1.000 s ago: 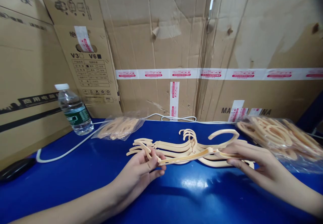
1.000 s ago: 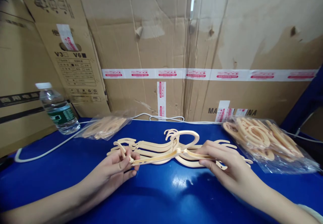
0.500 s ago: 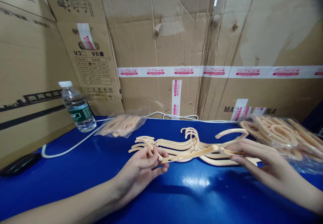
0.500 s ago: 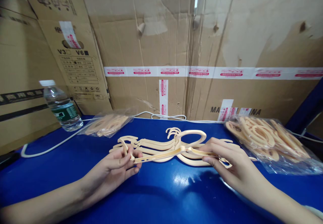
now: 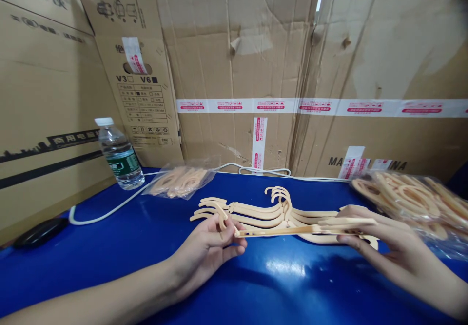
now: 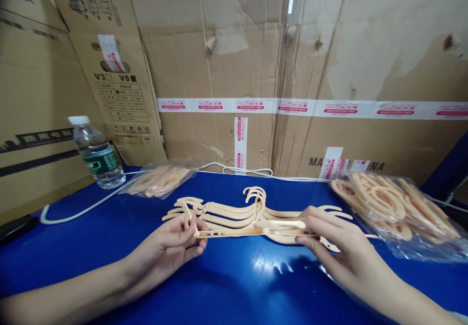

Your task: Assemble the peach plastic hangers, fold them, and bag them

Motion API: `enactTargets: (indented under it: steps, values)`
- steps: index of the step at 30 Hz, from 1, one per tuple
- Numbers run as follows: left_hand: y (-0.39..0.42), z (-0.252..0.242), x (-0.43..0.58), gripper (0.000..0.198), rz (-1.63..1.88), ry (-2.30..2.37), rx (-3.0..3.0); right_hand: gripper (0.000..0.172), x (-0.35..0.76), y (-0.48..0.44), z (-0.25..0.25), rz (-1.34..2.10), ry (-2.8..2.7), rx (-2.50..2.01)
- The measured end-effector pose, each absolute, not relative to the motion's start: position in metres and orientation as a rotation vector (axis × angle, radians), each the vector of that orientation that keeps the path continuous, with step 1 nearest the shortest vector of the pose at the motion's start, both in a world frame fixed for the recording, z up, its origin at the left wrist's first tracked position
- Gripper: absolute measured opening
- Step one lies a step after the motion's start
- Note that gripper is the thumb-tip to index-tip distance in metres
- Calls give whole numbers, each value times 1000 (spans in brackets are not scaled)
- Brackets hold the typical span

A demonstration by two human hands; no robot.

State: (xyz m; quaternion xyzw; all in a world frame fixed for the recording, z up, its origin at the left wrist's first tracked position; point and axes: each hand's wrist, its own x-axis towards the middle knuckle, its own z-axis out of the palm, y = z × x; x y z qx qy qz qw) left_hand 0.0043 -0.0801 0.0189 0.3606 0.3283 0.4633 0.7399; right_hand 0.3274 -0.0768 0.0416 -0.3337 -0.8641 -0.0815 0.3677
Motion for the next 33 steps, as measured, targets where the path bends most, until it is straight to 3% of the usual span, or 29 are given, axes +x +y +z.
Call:
enactTargets:
  steps: [10,23,29,33]
  values:
    - [-80,16,4,28,1059,766,798,13,323,-78,42,-113,-2206,-851]
    - [-82,21,7,40,1153,860,829,23,323,-78,37,-55,-2262,-829]
    - [-81,21,9,44,1214,889,833,12,322,-80,32,-43,-2248,-857]
    - [-81,19,9,41,1246,928,812,15,320,-83,31,-72,-2249,-877]
